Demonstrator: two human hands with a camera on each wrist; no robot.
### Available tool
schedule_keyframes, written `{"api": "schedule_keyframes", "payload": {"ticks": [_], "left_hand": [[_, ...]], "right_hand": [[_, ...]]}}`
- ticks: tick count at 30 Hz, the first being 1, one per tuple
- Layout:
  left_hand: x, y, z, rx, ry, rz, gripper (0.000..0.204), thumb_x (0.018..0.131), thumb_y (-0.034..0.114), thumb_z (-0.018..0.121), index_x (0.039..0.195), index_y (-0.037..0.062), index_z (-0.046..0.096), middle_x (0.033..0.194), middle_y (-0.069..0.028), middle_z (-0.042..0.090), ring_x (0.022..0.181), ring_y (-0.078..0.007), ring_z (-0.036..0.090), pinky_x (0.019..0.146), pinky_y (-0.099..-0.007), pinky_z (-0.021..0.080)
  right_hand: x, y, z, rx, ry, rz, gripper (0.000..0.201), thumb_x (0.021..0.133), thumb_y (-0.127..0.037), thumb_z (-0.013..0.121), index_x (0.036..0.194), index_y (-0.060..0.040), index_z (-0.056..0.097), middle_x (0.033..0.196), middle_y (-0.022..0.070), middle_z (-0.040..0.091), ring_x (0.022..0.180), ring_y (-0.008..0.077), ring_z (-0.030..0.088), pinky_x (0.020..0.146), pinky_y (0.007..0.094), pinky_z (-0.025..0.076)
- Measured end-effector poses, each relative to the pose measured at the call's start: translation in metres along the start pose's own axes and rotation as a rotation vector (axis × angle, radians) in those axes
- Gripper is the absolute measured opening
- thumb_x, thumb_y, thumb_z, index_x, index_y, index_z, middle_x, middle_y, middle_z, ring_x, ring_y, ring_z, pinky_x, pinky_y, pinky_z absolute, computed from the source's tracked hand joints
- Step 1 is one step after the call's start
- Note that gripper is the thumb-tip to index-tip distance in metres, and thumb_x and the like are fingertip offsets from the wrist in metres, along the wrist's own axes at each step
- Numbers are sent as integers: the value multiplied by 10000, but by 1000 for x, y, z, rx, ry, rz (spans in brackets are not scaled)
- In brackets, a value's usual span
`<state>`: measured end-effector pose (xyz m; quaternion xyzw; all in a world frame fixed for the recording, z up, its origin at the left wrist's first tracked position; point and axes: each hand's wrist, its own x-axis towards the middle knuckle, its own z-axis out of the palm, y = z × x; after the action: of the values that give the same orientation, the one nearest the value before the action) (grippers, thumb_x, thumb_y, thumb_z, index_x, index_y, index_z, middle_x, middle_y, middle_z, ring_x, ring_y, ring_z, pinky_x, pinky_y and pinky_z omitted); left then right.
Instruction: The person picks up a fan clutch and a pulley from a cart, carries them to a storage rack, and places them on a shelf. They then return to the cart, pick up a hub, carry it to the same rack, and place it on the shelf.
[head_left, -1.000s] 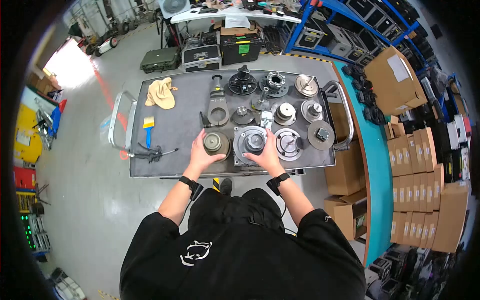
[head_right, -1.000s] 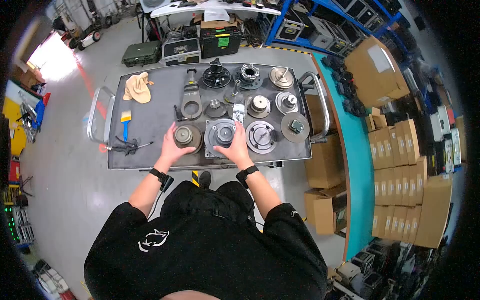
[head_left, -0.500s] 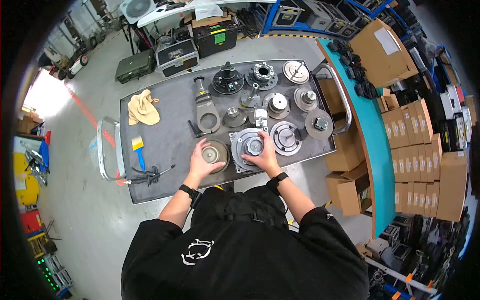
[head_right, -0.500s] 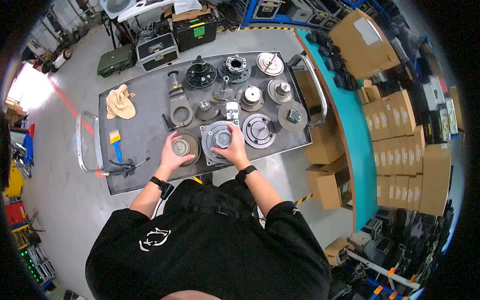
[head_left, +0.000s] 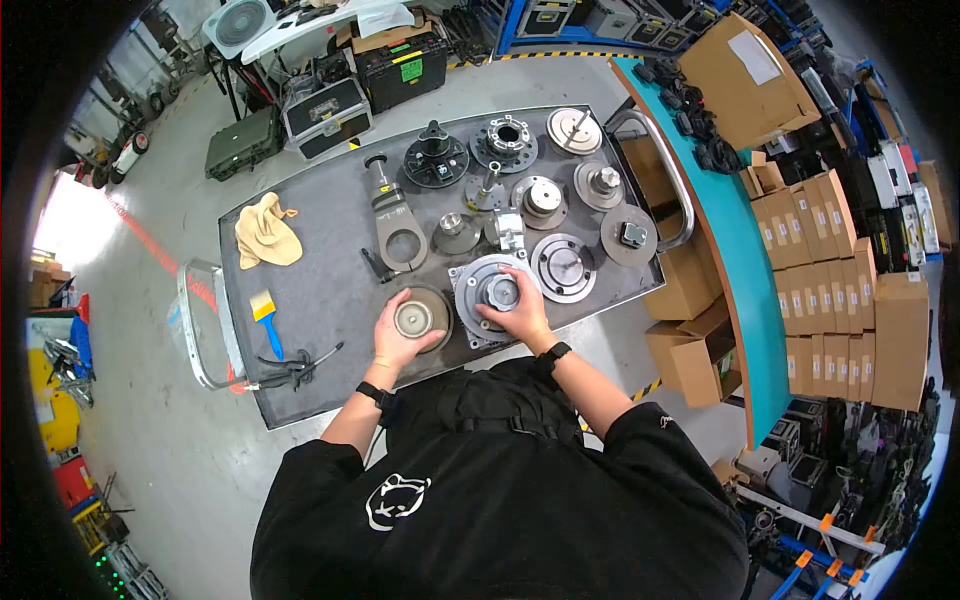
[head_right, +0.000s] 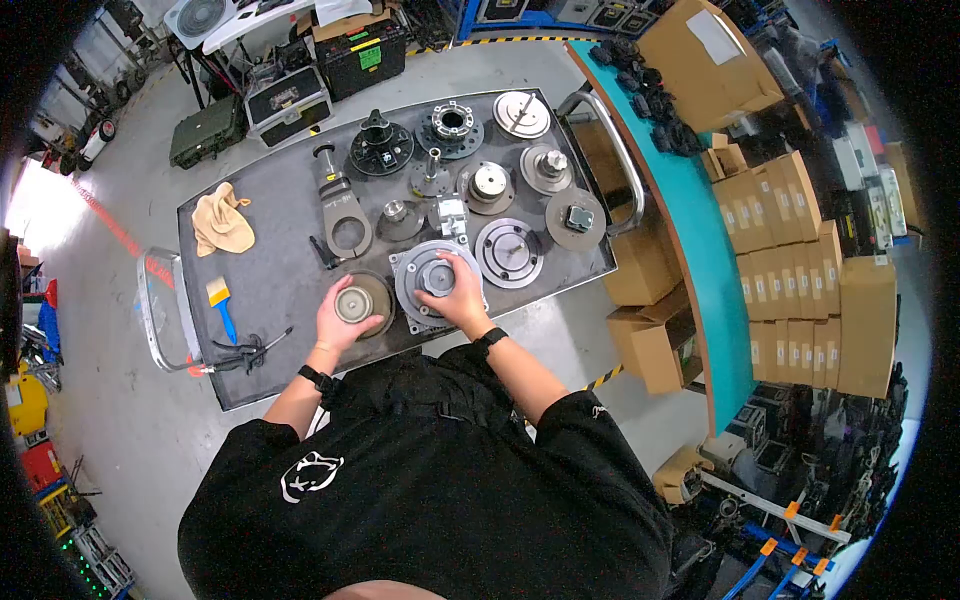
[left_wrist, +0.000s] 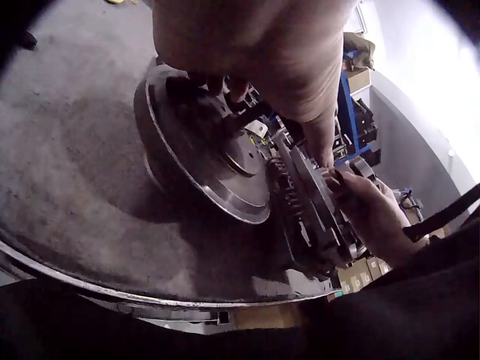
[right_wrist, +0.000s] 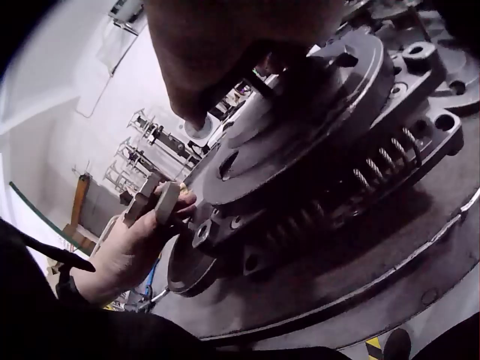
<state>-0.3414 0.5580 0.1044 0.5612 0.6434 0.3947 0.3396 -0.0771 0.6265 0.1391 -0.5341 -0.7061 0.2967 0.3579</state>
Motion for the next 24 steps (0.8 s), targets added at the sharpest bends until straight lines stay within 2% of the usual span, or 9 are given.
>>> {"api": "schedule_keyframes", "payload": {"ticks": [3,6,15,18,24], "left_hand": [[2,-2,9,-63,45,34,795,579,300,938,1237,47,571,1208,-111,652,1117,-246,633,983,-361,495],[1,0,6,-85,8,-15,718,599,255,919,1207,54,595,1184,-110,662,1095,-235,644,964,-355,504],[2,16,-8,-65,81,-35,630,616,222,894,1160,71,614,1090,-83,695,1009,-207,671,913,-345,529],[-1,28,-26,-61,109,14,618,621,216,891,1156,74,616,1082,-86,697,999,-201,674,910,-342,531],[-6,76,-68,1,99,126,602,618,179,886,1142,42,622,1123,-101,692,1035,-201,669,929,-339,526]], "right_hand": [[1,-3,-1,50,-8,23,707,623,-275,900,1187,-25,555,1156,162,634,1119,307,608,968,382,477],[2,-6,-2,39,-11,8,700,629,-271,898,1186,-25,554,1152,160,633,1116,302,609,967,375,477],[-2,-4,-7,-11,-78,44,734,647,-315,886,1220,-19,535,1184,183,614,1135,330,588,979,401,464],[-3,-2,-5,-65,-5,-43,756,633,-308,906,1229,-13,548,1146,159,638,1081,289,627,938,375,489],[-2,-1,-4,-7,21,-70,716,630,-299,907,1192,-19,564,1128,146,642,1065,268,628,932,376,489]]}}
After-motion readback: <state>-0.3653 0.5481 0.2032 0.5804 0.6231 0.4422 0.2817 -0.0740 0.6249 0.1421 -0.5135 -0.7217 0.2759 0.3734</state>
